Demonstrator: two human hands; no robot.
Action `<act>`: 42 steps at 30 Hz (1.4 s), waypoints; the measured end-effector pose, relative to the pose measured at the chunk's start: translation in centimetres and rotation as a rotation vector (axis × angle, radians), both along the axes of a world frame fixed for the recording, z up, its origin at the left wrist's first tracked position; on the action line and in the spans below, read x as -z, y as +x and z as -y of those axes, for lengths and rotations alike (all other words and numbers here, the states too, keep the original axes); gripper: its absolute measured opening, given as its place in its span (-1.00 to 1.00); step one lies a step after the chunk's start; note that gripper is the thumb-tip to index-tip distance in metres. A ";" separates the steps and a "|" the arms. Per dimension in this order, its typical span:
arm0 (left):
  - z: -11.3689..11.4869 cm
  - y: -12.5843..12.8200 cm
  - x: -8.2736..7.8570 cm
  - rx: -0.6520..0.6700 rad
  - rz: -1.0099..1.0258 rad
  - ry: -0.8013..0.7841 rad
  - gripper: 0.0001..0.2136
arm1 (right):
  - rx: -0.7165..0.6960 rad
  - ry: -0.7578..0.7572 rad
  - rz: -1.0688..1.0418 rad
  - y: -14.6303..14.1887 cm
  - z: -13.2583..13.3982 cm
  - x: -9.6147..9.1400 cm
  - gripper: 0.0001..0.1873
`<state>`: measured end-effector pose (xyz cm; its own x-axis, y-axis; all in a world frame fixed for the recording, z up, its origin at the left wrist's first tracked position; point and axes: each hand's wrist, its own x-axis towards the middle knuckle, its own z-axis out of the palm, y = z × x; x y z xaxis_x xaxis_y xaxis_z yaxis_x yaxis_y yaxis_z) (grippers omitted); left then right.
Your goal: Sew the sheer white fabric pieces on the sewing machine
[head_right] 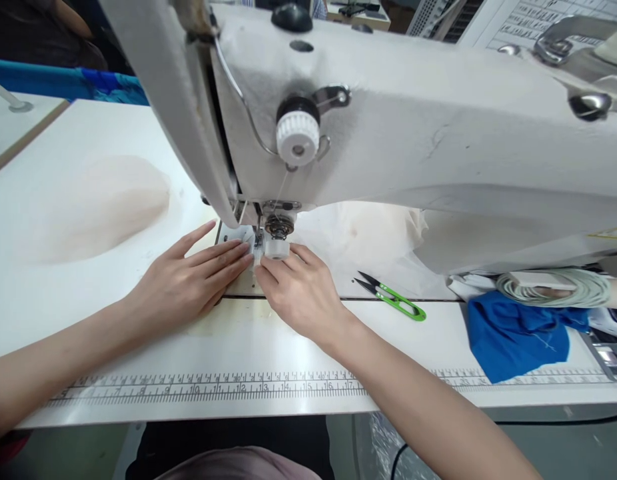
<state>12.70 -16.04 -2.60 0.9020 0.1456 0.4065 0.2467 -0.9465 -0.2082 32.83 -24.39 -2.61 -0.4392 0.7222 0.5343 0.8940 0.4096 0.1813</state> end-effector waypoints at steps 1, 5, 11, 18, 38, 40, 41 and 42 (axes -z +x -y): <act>-0.1 0.1 0.0 -0.003 0.003 0.007 -0.69 | 0.001 0.002 0.002 0.0 0.0 0.0 -0.72; -0.4 0.3 0.1 -0.021 0.001 0.011 -0.69 | 0.019 -0.022 0.005 0.2 -0.2 0.2 -0.71; -0.7 0.4 0.2 -0.046 -0.011 -0.007 -0.68 | 0.045 -0.074 -0.033 0.2 -0.5 0.0 -0.71; -0.4 0.2 0.0 -0.036 0.039 -0.008 -0.70 | 0.031 -0.097 -0.088 0.0 0.2 -0.2 -0.80; -2.0 0.9 0.6 -0.113 0.062 -0.154 -0.68 | 0.108 -0.131 0.003 0.2 -0.6 0.1 -0.75; -2.1 1.0 0.6 -0.125 0.056 -0.157 -0.67 | 0.114 -0.124 0.011 0.2 -0.7 0.1 -0.75; -2.1 1.0 0.6 -0.133 0.049 -0.157 -0.67 | 0.116 -0.125 0.017 0.2 -0.7 0.1 -0.75; -2.2 1.0 0.6 -0.142 0.041 -0.156 -0.67 | 0.117 -0.129 0.020 0.2 -0.7 0.1 -0.76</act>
